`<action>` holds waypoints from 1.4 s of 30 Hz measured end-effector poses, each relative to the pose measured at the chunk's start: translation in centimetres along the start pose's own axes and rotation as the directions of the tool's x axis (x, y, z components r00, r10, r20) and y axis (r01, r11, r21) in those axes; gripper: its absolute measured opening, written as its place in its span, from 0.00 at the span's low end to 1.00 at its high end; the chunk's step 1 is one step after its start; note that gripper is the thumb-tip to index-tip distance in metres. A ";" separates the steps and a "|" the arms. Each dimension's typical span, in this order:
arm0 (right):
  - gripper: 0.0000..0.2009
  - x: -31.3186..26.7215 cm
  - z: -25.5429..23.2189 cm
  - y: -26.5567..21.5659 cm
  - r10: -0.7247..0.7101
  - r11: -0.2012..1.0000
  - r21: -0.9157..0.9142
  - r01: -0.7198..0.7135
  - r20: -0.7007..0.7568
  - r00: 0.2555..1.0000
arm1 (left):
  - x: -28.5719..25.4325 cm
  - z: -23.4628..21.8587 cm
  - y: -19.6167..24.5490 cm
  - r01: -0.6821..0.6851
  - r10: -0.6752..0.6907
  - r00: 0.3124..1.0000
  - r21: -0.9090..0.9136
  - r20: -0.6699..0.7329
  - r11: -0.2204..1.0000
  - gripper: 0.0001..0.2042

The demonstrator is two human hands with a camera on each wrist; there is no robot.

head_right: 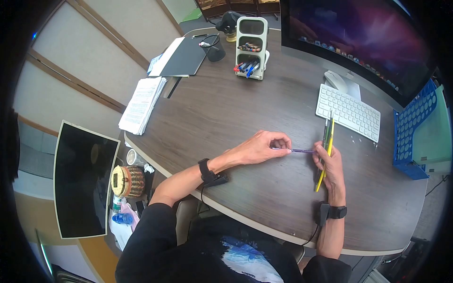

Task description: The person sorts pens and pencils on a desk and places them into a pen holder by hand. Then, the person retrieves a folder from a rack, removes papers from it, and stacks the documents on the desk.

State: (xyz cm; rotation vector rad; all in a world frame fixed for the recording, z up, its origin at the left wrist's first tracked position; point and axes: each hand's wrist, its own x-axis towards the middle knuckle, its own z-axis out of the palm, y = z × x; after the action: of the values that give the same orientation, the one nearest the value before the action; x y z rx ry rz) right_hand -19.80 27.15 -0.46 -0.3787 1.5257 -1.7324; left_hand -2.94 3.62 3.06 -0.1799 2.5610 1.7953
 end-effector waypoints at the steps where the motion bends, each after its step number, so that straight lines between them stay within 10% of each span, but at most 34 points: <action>1: 0.11 0.0 0.0 0.1 -0.007 1.000 0.013 0.007 -0.006 1.000 | 0.0 0.1 0.0 -0.008 0.008 1.000 0.011 -0.004 1.000 0.12; 42: 0.10 0.0 -0.2 0.0 -0.002 1.000 0.007 0.002 0.023 1.000 | 0.1 0.8 -0.7 -0.105 0.106 0.994 0.037 -0.027 0.994 0.12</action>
State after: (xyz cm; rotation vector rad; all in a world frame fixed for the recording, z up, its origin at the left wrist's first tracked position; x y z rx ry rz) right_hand -19.92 27.27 -0.53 -0.3957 1.5028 -1.7284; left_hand -3.05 4.12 2.14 -0.0709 2.6681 1.7921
